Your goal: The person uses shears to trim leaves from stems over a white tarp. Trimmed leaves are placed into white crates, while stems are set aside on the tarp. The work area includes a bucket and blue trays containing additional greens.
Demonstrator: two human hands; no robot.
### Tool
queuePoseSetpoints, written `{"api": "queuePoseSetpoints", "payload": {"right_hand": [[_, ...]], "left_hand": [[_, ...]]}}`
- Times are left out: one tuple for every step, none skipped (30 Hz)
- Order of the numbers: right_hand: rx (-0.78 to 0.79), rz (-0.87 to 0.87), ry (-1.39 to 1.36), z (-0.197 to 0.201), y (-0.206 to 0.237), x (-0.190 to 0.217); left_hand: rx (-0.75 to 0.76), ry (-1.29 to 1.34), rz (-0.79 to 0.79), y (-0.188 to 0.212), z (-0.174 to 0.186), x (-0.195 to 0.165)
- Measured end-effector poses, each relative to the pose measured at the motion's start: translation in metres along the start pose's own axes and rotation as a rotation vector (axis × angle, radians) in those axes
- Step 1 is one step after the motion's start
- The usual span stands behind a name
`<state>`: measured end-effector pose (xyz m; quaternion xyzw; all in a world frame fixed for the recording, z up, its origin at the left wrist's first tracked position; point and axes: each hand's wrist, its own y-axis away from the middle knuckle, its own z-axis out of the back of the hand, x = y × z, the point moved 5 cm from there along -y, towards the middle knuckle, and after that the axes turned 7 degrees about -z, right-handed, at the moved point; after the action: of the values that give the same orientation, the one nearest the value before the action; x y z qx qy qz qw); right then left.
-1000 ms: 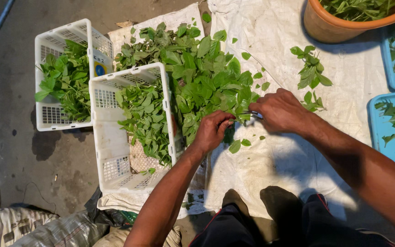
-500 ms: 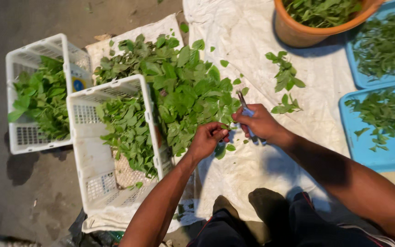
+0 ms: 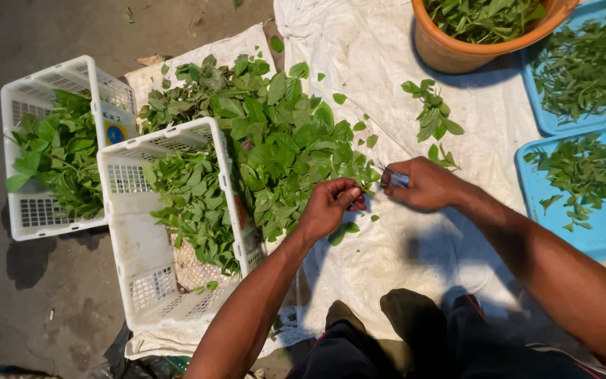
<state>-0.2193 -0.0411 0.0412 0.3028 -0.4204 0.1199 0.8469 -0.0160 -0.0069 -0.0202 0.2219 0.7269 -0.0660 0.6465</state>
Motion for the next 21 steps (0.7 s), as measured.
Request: {"api": "queuePoseSetpoints", "payload": {"right_hand": [[0.018, 0.106, 0.285, 0.0, 0.003, 0.005], [0.035, 0.098, 0.329, -0.001, 0.004, 0.006], [0.05, 0.09, 0.374, -0.002, 0.005, 0.007], [0.063, 0.081, 0.42, -0.003, 0.005, 0.008], [0.073, 0.072, 0.443, -0.004, 0.004, 0.01], [0.082, 0.062, 0.466, -0.006, 0.003, 0.011], [0.091, 0.051, 0.487, -0.007, 0.003, 0.013], [0.088, 0.086, 0.494, -0.007, 0.002, 0.017], [0.083, 0.12, 0.501, -0.007, 0.001, 0.021], [0.078, 0.154, 0.507, -0.007, 0.0, 0.025], [0.084, 0.139, 0.507, -0.007, -0.001, 0.026], [0.09, 0.124, 0.508, -0.008, -0.003, 0.027], [0.095, 0.108, 0.509, -0.008, -0.003, 0.028], [0.091, 0.082, 0.535, -0.008, -0.003, 0.028], [0.087, 0.056, 0.56, -0.007, -0.003, 0.027], [0.084, 0.03, 0.586, -0.007, -0.002, 0.027], [0.081, 0.014, 0.583, -0.005, -0.001, 0.027], [0.077, -0.003, 0.581, -0.001, 0.0, 0.027], [0.072, -0.02, 0.579, 0.002, 0.001, 0.027], [0.113, -0.037, 0.569, 0.002, 0.003, 0.026], [0.153, -0.055, 0.559, 0.001, 0.005, 0.026]], "left_hand": [[0.001, -0.01, -0.002, 0.001, 0.001, 0.001], [0.004, -0.019, -0.003, 0.004, 0.002, 0.001], [0.022, -0.02, -0.013, 0.006, 0.003, 0.002], [0.04, -0.022, -0.025, 0.006, 0.003, 0.001], [0.059, -0.023, -0.036, 0.008, 0.003, 0.001], [0.071, -0.044, -0.035, 0.009, 0.003, 0.002], [0.084, -0.066, -0.033, 0.01, 0.002, 0.0], [0.098, -0.09, -0.032, 0.01, 0.002, -0.001], [0.101, -0.116, -0.025, 0.011, 0.003, -0.002], [0.104, -0.143, -0.019, 0.012, 0.003, -0.004], [0.107, -0.169, -0.012, 0.013, 0.003, -0.006], [0.107, -0.181, -0.005, 0.013, 0.004, -0.008], [0.107, -0.193, 0.001, 0.014, 0.003, -0.009], [0.108, -0.204, 0.009, 0.014, 0.003, -0.01], [0.106, -0.193, 0.01, 0.015, 0.003, -0.01], [0.103, -0.183, 0.012, 0.015, 0.003, -0.011], [0.1, -0.174, 0.013, 0.015, 0.004, -0.011], [0.093, -0.165, 0.015, 0.015, 0.006, -0.011], [0.088, -0.157, 0.016, 0.015, 0.008, -0.01], [0.082, -0.149, 0.017, 0.015, 0.011, -0.01], [0.075, -0.136, 0.002, 0.015, 0.013, -0.011]]}}
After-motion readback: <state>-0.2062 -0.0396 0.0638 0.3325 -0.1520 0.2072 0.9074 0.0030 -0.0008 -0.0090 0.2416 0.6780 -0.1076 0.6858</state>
